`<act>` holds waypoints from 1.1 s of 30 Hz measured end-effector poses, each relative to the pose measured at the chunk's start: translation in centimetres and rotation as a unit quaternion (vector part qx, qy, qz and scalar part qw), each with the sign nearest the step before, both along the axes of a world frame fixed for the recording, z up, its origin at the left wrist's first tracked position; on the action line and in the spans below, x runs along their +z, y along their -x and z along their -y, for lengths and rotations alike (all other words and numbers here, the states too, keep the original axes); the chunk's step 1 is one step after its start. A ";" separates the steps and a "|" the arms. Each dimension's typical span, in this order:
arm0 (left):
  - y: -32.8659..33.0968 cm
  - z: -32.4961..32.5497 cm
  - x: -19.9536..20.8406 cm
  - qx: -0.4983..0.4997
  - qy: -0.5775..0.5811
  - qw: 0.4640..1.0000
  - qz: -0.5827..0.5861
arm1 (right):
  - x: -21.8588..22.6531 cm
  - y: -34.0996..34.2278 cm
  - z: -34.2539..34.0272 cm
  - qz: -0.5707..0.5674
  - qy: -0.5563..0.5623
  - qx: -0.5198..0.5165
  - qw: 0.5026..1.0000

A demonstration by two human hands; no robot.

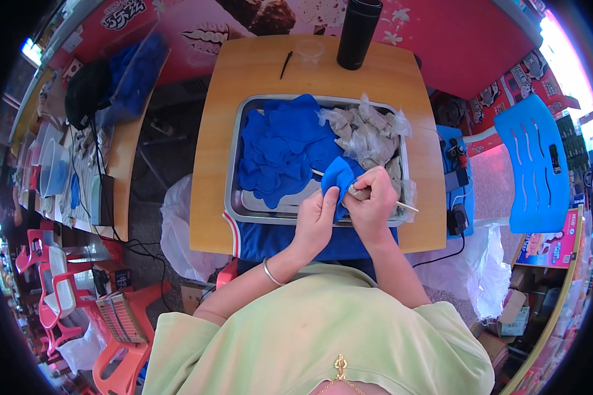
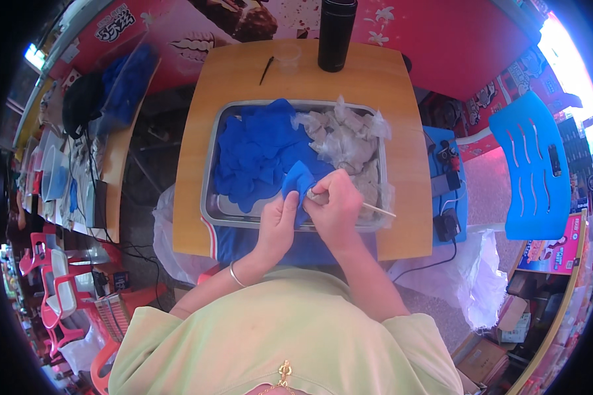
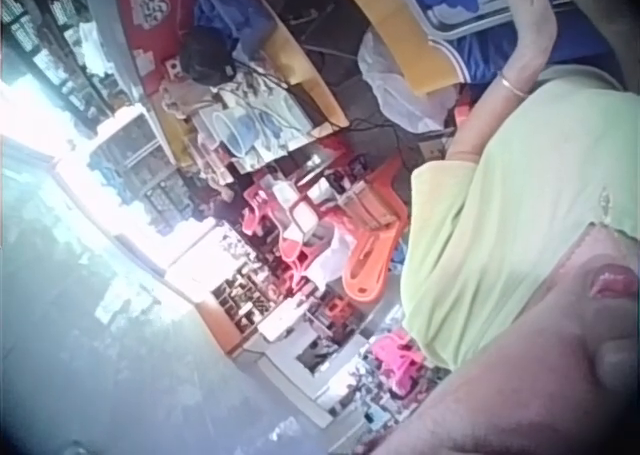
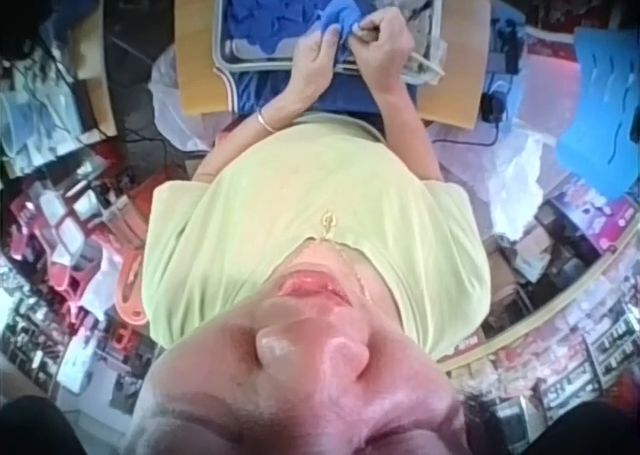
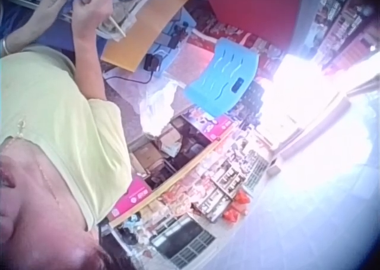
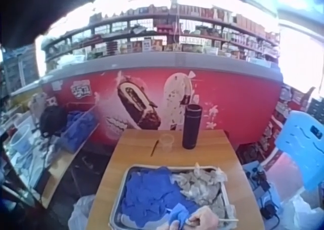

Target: The recorder is assembling small leather pieces by folding and manipulating them using a wooden stick.

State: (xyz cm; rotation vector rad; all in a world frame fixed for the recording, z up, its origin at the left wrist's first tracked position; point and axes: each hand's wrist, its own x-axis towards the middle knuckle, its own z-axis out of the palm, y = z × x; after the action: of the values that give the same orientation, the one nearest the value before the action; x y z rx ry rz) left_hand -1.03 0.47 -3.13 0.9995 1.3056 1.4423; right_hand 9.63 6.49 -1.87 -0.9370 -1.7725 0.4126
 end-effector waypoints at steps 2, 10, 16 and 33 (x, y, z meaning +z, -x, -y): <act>0.5 -0.3 0.0 -0.020 -0.008 0.999 -0.048 | 0.2 0.1 -0.1 0.013 0.025 -0.009 1.000; 2.0 -0.7 0.7 -0.056 0.017 0.996 -0.068 | -0.9 -0.6 -0.9 -0.132 0.323 0.134 0.928; 0.9 -0.8 -0.5 -0.050 0.041 0.995 0.074 | 0.1 0.0 -0.2 0.028 0.147 0.010 0.989; 2.8 -2.0 -0.1 -0.062 0.003 0.995 0.071 | 1.4 -1.3 -0.4 -0.157 0.492 0.155 0.842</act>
State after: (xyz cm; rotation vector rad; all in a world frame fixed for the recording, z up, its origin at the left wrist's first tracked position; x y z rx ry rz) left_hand -3.79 2.47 -3.23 0.9393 1.1239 1.3872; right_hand 10.89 6.91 -0.49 -1.1570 -1.3483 1.6975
